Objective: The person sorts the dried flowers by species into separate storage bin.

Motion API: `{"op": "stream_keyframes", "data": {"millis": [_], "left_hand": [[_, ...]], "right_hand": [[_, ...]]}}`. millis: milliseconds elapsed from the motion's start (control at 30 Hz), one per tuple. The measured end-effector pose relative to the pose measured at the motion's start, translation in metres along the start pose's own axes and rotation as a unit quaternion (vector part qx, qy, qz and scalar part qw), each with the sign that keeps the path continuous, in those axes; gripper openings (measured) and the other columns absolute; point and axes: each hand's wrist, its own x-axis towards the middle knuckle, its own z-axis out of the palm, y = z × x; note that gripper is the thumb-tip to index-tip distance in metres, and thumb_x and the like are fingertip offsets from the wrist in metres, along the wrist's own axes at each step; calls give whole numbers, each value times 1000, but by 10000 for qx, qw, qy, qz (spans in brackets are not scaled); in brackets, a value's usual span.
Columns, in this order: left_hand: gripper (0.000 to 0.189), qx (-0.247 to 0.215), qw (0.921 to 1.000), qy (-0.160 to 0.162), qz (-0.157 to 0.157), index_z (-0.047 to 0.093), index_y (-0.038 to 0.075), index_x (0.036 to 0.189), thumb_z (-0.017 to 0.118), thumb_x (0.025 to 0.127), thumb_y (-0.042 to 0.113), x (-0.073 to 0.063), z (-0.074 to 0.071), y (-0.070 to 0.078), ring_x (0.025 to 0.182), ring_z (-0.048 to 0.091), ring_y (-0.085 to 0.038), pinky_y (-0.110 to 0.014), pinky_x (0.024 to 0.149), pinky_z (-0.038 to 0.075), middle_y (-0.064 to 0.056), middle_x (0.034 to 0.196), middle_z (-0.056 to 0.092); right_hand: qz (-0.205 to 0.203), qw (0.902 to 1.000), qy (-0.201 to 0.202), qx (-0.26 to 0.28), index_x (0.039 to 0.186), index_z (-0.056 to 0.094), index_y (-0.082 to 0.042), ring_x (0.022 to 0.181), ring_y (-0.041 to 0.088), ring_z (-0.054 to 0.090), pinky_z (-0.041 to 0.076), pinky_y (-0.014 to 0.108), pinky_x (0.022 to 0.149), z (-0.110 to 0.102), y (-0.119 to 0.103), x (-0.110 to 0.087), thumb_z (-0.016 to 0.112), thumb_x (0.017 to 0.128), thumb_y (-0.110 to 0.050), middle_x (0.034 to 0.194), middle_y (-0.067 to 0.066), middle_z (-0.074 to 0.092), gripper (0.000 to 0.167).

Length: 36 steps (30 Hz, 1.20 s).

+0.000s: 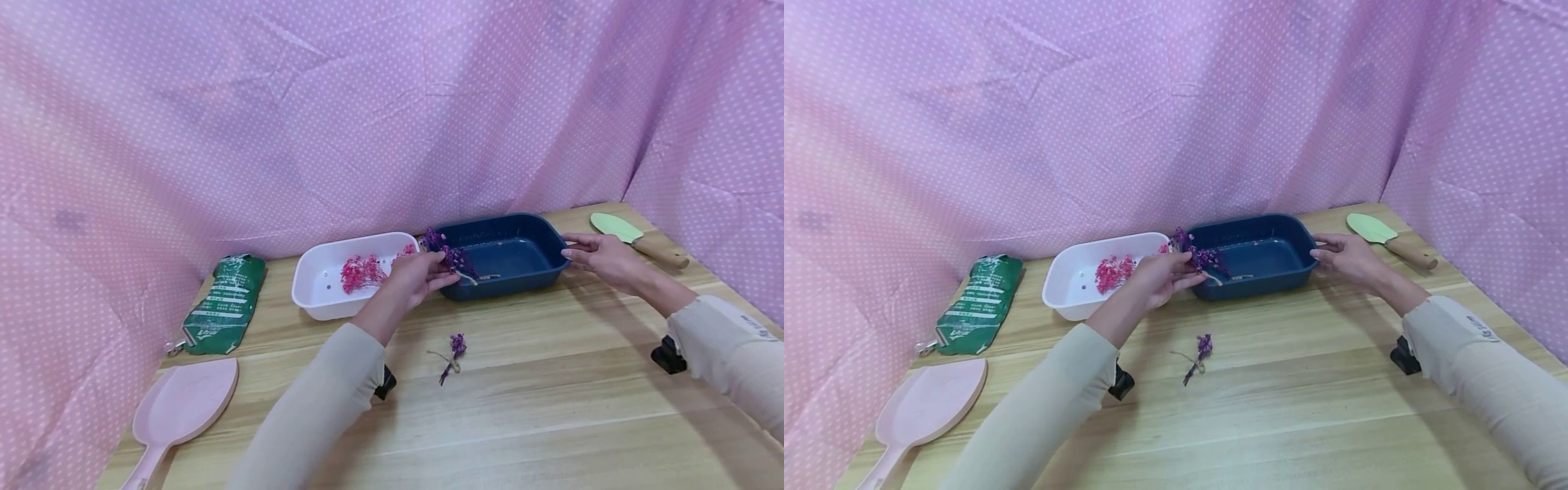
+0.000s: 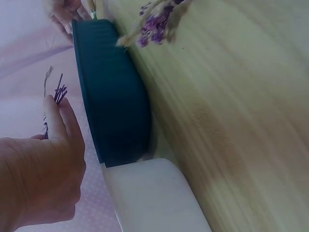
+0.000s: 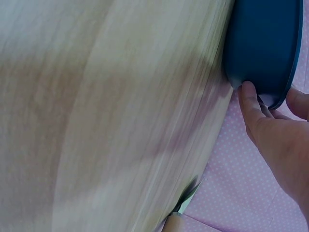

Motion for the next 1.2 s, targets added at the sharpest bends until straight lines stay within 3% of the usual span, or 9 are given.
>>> {"op": "stream_keyframes", "data": {"millis": [333,467,567,667,867,1200], "left_hand": [[14,-386,9988,301,-14,59,-7,107,56,95,-1,18,16,8,96,66,-34,-40,83,58,-20,88,59],[27,-481,9987,129,-66,56,-9,120,56,96,3,20,19,10,112,59,-39,-42,89,55,-29,113,59],[46,-405,9988,-163,-234,43,-6,138,57,97,10,20,19,12,125,49,-42,-44,97,49,-32,139,42],[56,-210,9981,-430,-391,31,-2,146,55,99,15,20,17,12,131,41,-42,-45,103,45,-31,149,29],[45,110,9971,-726,-209,40,-3,140,51,100,15,13,9,11,126,49,-40,-42,102,46,-32,140,42],[30,917,9903,-1038,-76,54,-7,124,51,100,10,-20,-9,10,104,65,-34,-39,91,55,-28,119,61]], "right_hand": [[-28,10000,-61,64,147,26,8,95,-11,56,53,19,88,0,-2,1,50,101,-20,140,33,37,58],[-30,9999,-71,80,147,26,8,95,-12,55,52,18,87,1,-2,1,50,101,-20,141,33,37,59],[-36,10000,-54,44,147,27,8,94,-13,54,52,17,87,1,-3,1,50,101,-21,140,34,37,59],[-47,10000,-33,24,147,28,8,94,-12,55,53,17,87,2,-4,0,50,101,-21,140,34,37,59],[-33,10000,-35,27,147,27,8,94,-13,54,52,17,87,2,-4,0,50,101,-21,140,35,37,59],[-18,10000,-40,-81,147,27,7,94,-12,55,52,17,87,0,-2,-1,49,102,-20,139,35,38,58]]}}
